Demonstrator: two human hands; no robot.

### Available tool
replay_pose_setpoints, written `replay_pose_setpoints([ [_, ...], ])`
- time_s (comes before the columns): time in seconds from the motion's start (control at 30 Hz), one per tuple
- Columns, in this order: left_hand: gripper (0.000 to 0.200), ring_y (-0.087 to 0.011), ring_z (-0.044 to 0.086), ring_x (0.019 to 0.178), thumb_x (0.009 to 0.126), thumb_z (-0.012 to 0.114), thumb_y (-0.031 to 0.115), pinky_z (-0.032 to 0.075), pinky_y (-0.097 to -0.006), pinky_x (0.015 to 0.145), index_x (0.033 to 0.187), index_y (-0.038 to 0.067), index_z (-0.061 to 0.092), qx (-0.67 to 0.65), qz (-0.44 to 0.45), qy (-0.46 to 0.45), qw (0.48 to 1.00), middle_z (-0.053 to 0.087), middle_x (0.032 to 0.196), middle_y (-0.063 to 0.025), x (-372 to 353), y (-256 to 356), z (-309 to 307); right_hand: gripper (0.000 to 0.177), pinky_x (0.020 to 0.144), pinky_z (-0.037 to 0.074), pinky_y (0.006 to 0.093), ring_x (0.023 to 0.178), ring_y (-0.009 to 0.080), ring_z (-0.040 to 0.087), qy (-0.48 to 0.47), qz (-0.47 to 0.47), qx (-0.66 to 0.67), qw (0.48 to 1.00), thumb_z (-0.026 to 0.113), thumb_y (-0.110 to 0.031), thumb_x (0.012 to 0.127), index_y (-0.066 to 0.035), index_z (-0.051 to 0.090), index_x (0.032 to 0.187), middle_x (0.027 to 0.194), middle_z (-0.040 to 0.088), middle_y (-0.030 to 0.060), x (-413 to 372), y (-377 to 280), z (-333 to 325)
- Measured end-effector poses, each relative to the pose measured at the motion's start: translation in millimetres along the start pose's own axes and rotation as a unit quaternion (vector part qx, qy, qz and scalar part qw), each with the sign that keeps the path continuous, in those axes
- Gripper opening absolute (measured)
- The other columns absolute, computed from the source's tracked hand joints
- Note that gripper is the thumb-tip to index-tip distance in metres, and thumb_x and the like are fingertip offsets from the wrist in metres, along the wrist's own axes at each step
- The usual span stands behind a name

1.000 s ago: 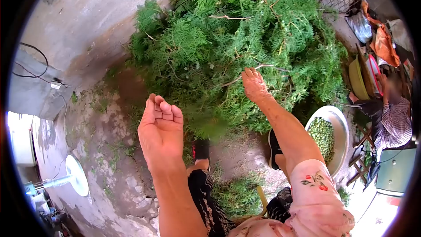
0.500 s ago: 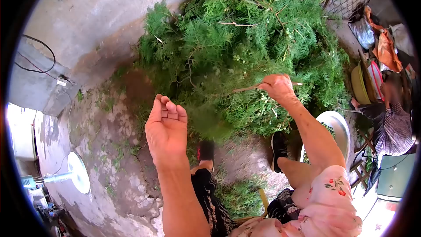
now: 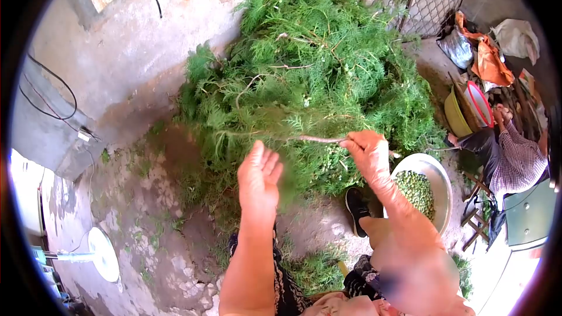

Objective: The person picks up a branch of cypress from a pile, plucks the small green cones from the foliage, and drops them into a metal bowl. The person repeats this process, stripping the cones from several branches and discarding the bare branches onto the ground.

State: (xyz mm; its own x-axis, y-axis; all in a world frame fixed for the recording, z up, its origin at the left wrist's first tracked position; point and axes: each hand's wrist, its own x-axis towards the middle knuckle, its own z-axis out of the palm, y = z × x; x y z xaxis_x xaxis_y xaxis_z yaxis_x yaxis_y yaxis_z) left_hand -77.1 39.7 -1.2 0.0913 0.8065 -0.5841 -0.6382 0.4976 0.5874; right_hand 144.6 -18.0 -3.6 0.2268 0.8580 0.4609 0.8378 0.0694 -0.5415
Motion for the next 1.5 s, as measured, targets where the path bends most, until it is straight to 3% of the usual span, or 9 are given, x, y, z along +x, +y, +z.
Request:
replay_pose_setpoints([
  [0.23, 0.053, -0.024, 0.057, 0.081, 0.07, 0.077, 0.035, 0.048, -0.0377, 0.073, 0.107, 0.008, 0.05, -0.101, -0.031, -0.059, 0.993, 0.057, 0.084, -0.0047, 4.5, -20.9, 18.1, 0.025, 0.068, 0.036, 0.0334, 0.058, 0.0182, 0.048, 0.042, -0.03, -0.056, 0.997, 0.068, -0.032, 0.074, -0.008, 0.065, 0.077, 0.057, 0.05, 0.0003, -47.4, -34.6, 1.2],
  [0.4, 0.037, -0.0267, 0.055, 0.102, 0.086, 0.059, 0.033, 0.042, -0.0449, 0.093, 0.107, 0.003, 0.054, -0.145, -0.042, -0.111, 0.982, 0.059, 0.109, -0.0097, 18.1, -27.3, 8.4, 0.018, 0.07, 0.032, 0.0345, 0.057, 0.0182, 0.044, 0.05, -0.065, -0.045, 0.996, 0.069, -0.026, 0.071, -0.012, 0.058, 0.073, 0.056, 0.045, -0.0012, -51.2, -45.9, -1.1],
  [0.63, 0.036, -0.0243, 0.055, 0.096, 0.087, 0.056, 0.034, 0.046, -0.0465, 0.089, 0.108, 0.005, 0.056, -0.141, -0.003, -0.102, 0.985, 0.059, 0.107, -0.0086, 25.8, -17.1, 11.0, 0.025, 0.102, 0.023, 0.0518, 0.079, 0.0236, 0.054, -0.048, 0.02, 0.032, 0.998, 0.067, -0.027, 0.076, -0.01, 0.064, 0.094, 0.082, 0.06, 0.0031, -58.7, -37.9, 6.1],
  [0.73, 0.035, -0.0174, 0.053, 0.077, 0.084, 0.06, 0.034, 0.05, -0.0377, 0.077, 0.107, 0.008, 0.058, -0.095, 0.025, -0.037, 0.994, 0.058, 0.088, -0.0031, 7.4, -14.3, 24.5, 0.027, 0.1, 0.025, 0.0522, 0.082, 0.0242, 0.055, -0.089, 0.015, -0.027, 0.996, 0.065, -0.031, 0.077, -0.009, 0.064, 0.093, 0.084, 0.061, 0.0035, -52.2, -41.3, -7.9],
  [0.9, 0.044, -0.0078, 0.038, 0.052, 0.077, 0.065, 0.041, 0.037, -0.0202, 0.05, 0.107, 0.01, 0.056, -0.005, 0.096, -0.046, 0.994, 0.043, 0.062, 0.0035, 1.3, -9.2, 22.9, 0.022, 0.059, 0.049, 0.0311, 0.06, 0.0225, 0.058, -0.073, 0.084, -0.017, 0.994, 0.064, -0.027, 0.08, -0.006, 0.065, 0.084, 0.07, 0.062, 0.0094, -39.5, -40.6, -20.3],
  [1.0, 0.046, -0.0077, 0.036, 0.049, 0.077, 0.064, 0.044, 0.033, -0.0194, 0.047, 0.108, 0.01, 0.055, 0.03, 0.103, -0.087, 0.99, 0.042, 0.06, 0.0033, -2.4, -12.9, 22.8, 0.017, 0.058, 0.049, 0.0291, 0.064, 0.017, 0.059, 0.063, 0.076, 0.071, 0.993, 0.064, -0.019, 0.081, -0.003, 0.064, 0.086, 0.073, 0.063, 0.0082, -33.7, -33.9, -12.0],
  [1.17, 0.05, -0.0081, 0.035, 0.045, 0.078, 0.059, 0.049, 0.041, -0.0253, 0.052, 0.107, 0.009, 0.053, 0.068, 0.08, -0.131, 0.986, 0.041, 0.057, 0.003, -5.4, -17.9, 21.8, 0.027, 0.079, 0.046, 0.0265, 0.086, 0.0176, 0.059, 0.027, 0.188, 0.288, 0.938, 0.062, -0.001, 0.079, -0.002, 0.061, 0.106, 0.095, 0.063, 0.0103, -18.4, -14.6, -7.1],
  [1.3, 0.053, -0.0087, 0.036, 0.041, 0.079, 0.056, 0.052, 0.051, -0.0328, 0.06, 0.106, 0.007, 0.053, 0.072, 0.059, -0.139, 0.986, 0.04, 0.054, 0.0026, -5.9, -21.6, 21.1, 0.034, 0.085, 0.043, 0.0302, 0.094, 0.018, 0.057, -0.024, 0.114, 0.2, 0.973, 0.065, -0.008, 0.078, -0.003, 0.059, 0.111, 0.103, 0.061, 0.012, -16.2, -3.7, -2.5],
  [1.5, 0.052, -0.0082, 0.035, 0.04, 0.08, 0.055, 0.052, 0.05, -0.0308, 0.055, 0.105, 0.006, 0.051, 0.09, 0.05, -0.149, 0.984, 0.039, 0.054, 0.0028, -13.1, -22.4, 25.8, 0.028, 0.08, 0.045, 0.0274, 0.087, 0.0131, 0.056, -0.043, 0.197, 0.333, 0.921, 0.066, -0.007, 0.078, -0.002, 0.062, 0.105, 0.097, 0.063, 0.0081, -15.2, -15.5, -4.6],
])
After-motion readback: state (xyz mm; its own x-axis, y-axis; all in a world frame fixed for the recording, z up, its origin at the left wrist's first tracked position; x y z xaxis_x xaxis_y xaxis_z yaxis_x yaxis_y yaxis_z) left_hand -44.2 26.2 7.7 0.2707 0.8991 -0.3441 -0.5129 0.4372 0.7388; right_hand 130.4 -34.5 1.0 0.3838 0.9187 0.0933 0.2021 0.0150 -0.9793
